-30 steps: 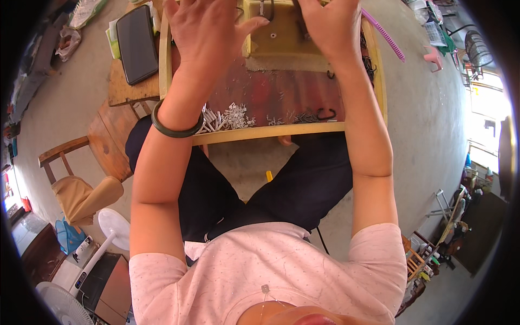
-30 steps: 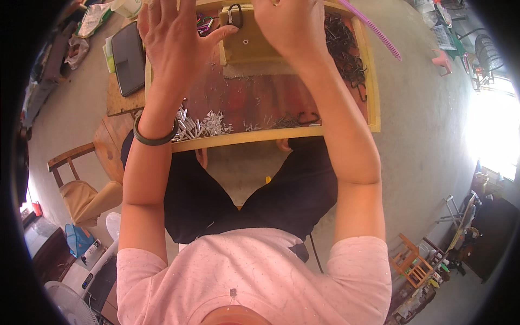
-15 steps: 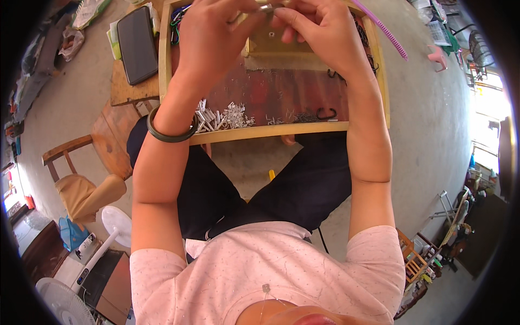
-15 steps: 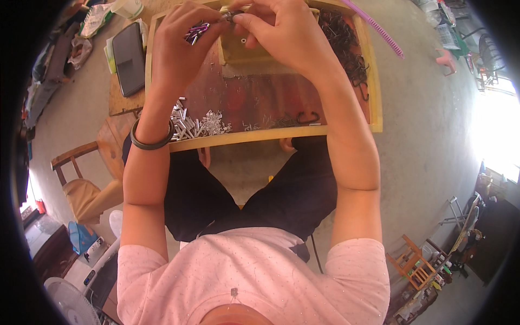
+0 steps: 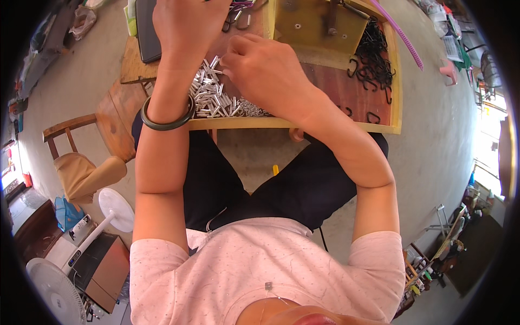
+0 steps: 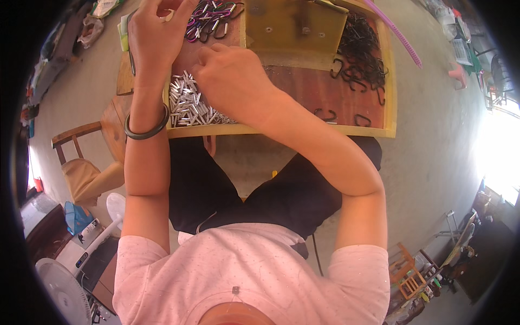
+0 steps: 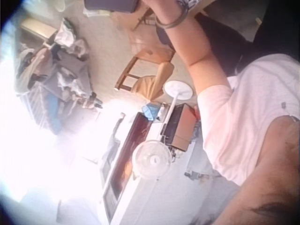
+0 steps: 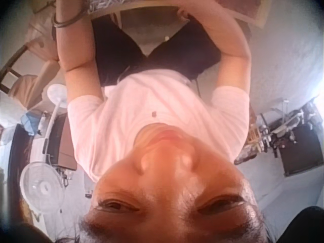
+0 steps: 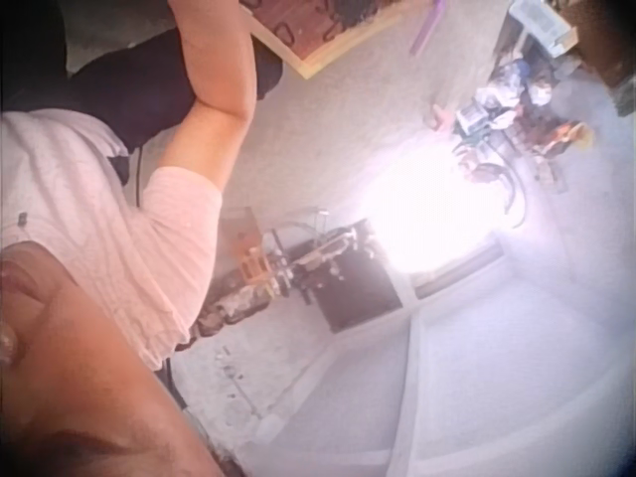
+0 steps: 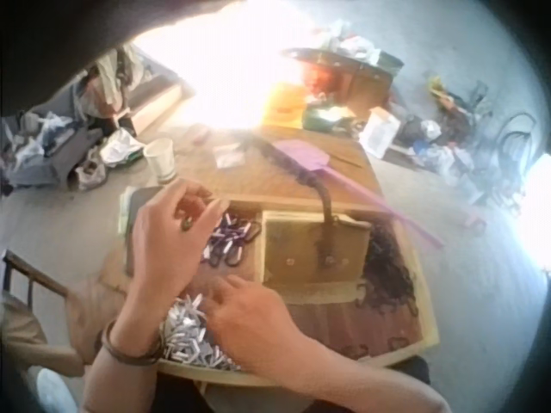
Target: The person assembles small metal components into black plastic clips by hand. They pick up a metal piece and a plastic clip, insert the metal piece into the clip using a mounting tool on the table, and set the assembled item aside.
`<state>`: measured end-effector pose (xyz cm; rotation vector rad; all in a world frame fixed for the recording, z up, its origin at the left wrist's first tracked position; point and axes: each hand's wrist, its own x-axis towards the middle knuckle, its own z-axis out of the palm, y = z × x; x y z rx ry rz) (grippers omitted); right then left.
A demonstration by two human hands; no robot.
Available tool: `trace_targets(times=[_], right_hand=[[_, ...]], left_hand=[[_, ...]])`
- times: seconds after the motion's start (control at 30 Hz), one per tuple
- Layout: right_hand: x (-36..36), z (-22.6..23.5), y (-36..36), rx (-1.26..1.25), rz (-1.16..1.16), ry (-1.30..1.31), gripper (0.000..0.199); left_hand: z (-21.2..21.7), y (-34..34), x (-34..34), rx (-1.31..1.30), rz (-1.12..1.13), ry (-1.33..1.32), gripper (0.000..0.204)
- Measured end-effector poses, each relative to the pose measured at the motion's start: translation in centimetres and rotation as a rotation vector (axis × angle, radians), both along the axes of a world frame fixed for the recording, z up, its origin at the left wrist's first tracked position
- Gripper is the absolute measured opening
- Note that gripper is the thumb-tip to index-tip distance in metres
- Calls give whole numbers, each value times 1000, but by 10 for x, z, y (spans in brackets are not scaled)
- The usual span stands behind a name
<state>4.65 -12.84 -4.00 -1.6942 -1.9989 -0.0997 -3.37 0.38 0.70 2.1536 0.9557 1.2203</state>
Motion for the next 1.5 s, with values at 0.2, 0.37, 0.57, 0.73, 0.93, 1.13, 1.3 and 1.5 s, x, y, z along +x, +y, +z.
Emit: trace_targets(times=[0.2,0.37,0.57,0.73,0.93,1.13,1.3,1.5], right_hand=[[-20,-11,9,7,-13,-193,7],[-6,-10,1,-63,-51,-224,10],[49,36,-31,-449,0,686,15],[79,40,-57,-229,30,1200,18],[95,37,-70,-154,19,1106,15],[94,37,-74,-137,1,1103,16],[98,58,-94,-238,-315,580,20],[97,39,-135,-406,-266,104,9]], left_hand=[[-2,0,-9,44,-88,-81,23],[-4,-4,-9,55,-115,-69,22],[-4,-20,-12,-304,-396,-169,18],[-22,-31,-10,-460,-668,-188,17],[-19,-49,-2,-572,-867,-14,14],[-22,-62,11,-622,-877,-106,15],[-23,-64,14,-574,-814,-107,17],[-27,-55,10,-680,-798,-76,20]])
